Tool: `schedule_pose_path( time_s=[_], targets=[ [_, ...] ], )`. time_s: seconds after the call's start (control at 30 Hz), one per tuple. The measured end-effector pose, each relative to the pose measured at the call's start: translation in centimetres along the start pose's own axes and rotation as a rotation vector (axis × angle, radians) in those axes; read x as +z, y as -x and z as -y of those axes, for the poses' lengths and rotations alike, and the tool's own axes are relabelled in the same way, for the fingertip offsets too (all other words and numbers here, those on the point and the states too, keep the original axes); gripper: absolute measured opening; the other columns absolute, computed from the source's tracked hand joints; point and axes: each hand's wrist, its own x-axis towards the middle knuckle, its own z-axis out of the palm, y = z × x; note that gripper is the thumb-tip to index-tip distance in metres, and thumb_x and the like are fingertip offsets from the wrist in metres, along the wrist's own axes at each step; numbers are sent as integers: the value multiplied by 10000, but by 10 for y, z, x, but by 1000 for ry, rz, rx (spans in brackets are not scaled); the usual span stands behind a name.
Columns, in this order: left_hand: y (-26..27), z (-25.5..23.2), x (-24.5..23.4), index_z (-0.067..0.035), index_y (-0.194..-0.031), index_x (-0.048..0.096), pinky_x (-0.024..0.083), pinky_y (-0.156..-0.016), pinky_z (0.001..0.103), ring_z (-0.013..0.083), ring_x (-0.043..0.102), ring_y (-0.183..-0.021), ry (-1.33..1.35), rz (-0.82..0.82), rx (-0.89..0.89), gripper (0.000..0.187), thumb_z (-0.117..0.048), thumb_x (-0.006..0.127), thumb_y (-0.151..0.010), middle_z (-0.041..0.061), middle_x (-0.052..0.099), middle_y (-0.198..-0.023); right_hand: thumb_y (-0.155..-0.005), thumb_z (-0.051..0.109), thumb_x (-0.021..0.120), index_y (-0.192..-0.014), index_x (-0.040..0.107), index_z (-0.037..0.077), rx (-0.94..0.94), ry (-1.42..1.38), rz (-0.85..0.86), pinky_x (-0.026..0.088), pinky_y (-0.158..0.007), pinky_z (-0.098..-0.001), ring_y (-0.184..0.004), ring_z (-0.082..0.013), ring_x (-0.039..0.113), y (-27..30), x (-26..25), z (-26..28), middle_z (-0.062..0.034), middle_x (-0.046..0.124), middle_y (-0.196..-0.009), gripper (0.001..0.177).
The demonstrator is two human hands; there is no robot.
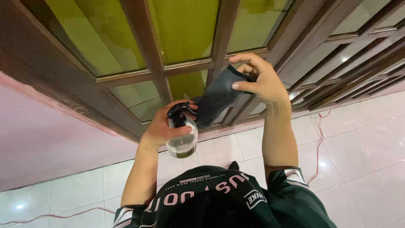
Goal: The person sprays a liquid onto the glass panels and wooden frame of a door using a spray bottle and wipes them with a cloth.
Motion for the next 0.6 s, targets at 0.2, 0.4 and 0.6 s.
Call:
schedule_pose_path(
  time_s=[0.2, 0.4, 0.6],
  targets=[
    [-23, 2, 11, -4, -1371, 600, 521, -1031, 355, 192, 674, -1147, -44, 40, 91, 694, -86, 874, -738, 99, 692, -1314, -759, 53, 885, -1157, 716, 15, 105, -86, 25, 558, -910, -348, -966, -161, 688, 10, -34, -57, -53, 738, -1038, 434],
    [-50, 2, 24, -23, -1307, 650, 517, -1030, 331, 166, 670, -1152, -180, -12, 41, 648, -108, 861, -701, 62, 697, -1294, -773, 93, 893, -1119, 732, 48, -125, -529, 353, 523, -1138, -443, -1202, -256, 689, 23, -39, -68, -78, 714, -1159, 385],
    [-71, 9, 39, -27, -1295, 654, 507, -1021, 314, 160, 652, -1135, -176, -58, 86, 606, -80, 862, -728, 62, 667, -1292, -754, -22, 856, -1240, 662, -46, 302, -523, 12, 513, -1029, -454, -1101, -284, 671, 39, -53, -146, -146, 708, -1176, 524]
  ],
)
